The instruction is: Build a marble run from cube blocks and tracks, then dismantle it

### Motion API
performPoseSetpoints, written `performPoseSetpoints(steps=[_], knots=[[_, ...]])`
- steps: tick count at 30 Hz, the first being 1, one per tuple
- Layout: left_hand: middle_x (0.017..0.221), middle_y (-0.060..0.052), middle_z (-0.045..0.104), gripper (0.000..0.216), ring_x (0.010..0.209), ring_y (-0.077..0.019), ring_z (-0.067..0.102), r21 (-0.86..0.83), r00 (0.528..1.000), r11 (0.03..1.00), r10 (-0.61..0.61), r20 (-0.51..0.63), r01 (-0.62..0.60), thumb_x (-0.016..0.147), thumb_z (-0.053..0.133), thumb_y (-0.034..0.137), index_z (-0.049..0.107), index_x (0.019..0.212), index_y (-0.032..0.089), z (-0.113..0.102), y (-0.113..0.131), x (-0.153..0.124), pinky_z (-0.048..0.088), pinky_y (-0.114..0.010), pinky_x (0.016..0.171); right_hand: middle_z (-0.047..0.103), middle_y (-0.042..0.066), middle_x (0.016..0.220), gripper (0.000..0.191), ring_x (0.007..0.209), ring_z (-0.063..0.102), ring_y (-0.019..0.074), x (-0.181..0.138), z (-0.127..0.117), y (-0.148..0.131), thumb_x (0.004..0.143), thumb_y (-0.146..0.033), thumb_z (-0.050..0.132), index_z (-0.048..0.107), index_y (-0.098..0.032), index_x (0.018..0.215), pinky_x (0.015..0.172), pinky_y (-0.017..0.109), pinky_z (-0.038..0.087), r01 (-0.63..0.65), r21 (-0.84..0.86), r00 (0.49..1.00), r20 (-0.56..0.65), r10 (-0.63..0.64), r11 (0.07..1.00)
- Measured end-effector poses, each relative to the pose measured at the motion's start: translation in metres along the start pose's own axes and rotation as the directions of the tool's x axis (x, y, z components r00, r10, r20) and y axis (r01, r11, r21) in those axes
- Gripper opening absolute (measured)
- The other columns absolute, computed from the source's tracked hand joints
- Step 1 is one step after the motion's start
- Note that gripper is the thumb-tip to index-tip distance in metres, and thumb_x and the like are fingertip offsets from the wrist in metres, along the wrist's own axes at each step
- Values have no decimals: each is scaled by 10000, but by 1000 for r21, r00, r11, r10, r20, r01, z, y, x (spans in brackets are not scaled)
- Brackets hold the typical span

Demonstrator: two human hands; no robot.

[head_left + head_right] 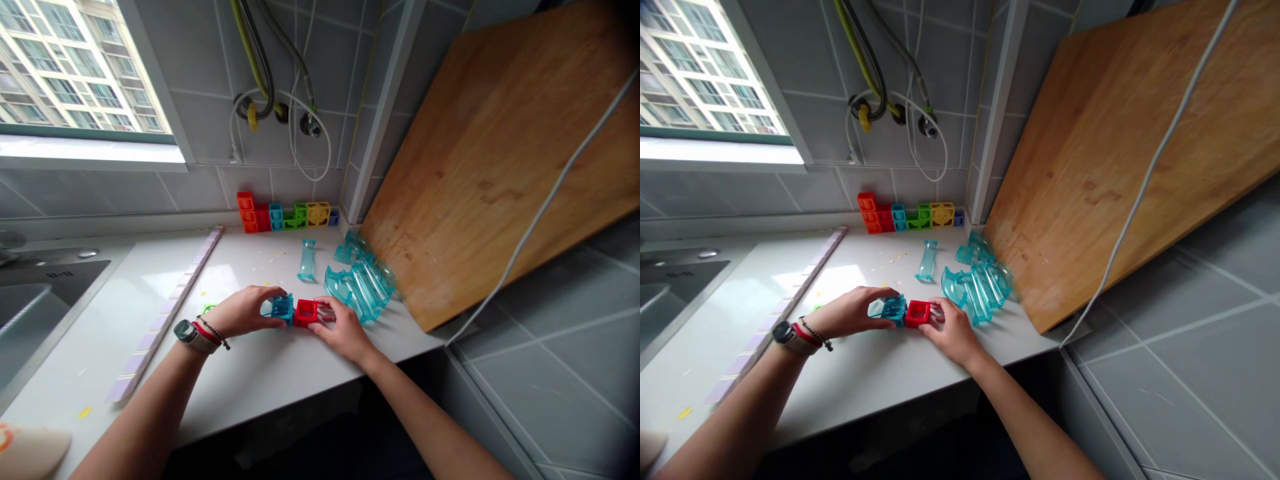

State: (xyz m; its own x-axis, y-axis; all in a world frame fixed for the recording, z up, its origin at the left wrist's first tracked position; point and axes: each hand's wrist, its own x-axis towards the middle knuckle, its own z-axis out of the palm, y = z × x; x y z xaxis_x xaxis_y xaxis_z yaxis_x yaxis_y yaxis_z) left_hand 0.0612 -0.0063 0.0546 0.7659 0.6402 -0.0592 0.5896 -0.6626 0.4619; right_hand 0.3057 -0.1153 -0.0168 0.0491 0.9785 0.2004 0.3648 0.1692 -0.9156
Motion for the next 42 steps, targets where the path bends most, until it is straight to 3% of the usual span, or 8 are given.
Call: performPoseSetpoints(steps=[8, 24, 27, 30, 33, 36, 39, 42], knots=[[1150, -90, 773, 569, 998, -293, 729, 32, 1000, 999, 5, -12, -4, 856, 720, 563, 647, 1309, 226, 3, 2, 2, 530, -372, 855, 745, 97, 1218, 488, 1079, 731, 238, 17, -5, -5, 804, -242, 806, 664, -191, 1268, 816, 321, 631, -19, -5, 994, 103, 19, 1000], [1025, -56, 753, 436, 913, -253, 706, 21, 998, 999, -28, -56, 30, 836, 724, 493, 673, 1187, 239, 11, 14, 8, 507, -327, 767, 706, 117, 1309, 501, 1110, 714, 253, 12, -1, 1, 847, -229, 780, 669, -217, 1336, 842, 343, 638, 44, -38, 997, 70, -42, 998], [1014, -48, 754, 401, 901, -249, 706, 3, 996, 999, -51, -71, 52, 830, 719, 483, 681, 1155, 251, 13, 17, 8, 502, -318, 744, 646, 125, 1390, 594, 1161, 697, 260, 6, -1, -12, 863, -235, 768, 596, -246, 1431, 892, 372, 638, 58, -56, 996, 67, -55, 997], [1009, -47, 756, 405, 907, -259, 708, -14, 994, 998, -67, -84, 66, 814, 722, 480, 683, 1147, 253, 15, 19, 7, 496, -323, 730, 580, 109, 1461, 588, 1230, 655, 252, 12, -13, -39, 923, -241, 694, 532, -297, 1486, 945, 390, 617, 178, -118, 984, 19, -177, 977], [1019, -50, 752, 386, 909, -266, 706, -10, 991, 997, -77, -107, 77, 802, 723, 471, 677, 1115, 251, 16, 20, 6, 487, -326, 713, 674, 90, 1308, 447, 1188, 666, 238, 49, -28, -68, 960, -266, 644, 594, -286, 1405, 926, 375, 603, 292, -194, 949, -62, -309, 937], [1017, -52, 748, 339, 900, -267, 702, 3, 991, 998, -65, -120, 66, 800, 716, 445, 659, 1069, 247, 16, 20, 5, 479, -322, 699, 750, 70, 1120, 291, 1036, 718, 218, 116, -27, -81, 960, -306, 642, 688, -234, 1239, 850, 343, 603, 274, -214, 961, 20, -277, 937], [1005, -58, 748, 340, 903, -276, 704, 13, 992, 998, -52, -119, 54, 792, 719, 450, 650, 1055, 246, 18, 19, 4, 479, -321, 690, 770, 73, 1027, 247, 947, 729, 200, 192, -2, -80, 925, -283, 680, 720, -171, 1141, 888, 341, 588, 218, -277, 969, 176, -174, 936], [1010, -65, 750, 379, 905, -285, 711, 8, 991, 998, -56, -124, 57, 776, 729, 479, 650, 1069, 251, 20, 16, 4, 490, -327, 687, 763, 108, 1066, 312, 981, 728, 227, 259, 38, -79, 875, -249, 735, 711, -136, 1166, 941, 378, 573, 201, -374, 970, 204, -131, 905]])
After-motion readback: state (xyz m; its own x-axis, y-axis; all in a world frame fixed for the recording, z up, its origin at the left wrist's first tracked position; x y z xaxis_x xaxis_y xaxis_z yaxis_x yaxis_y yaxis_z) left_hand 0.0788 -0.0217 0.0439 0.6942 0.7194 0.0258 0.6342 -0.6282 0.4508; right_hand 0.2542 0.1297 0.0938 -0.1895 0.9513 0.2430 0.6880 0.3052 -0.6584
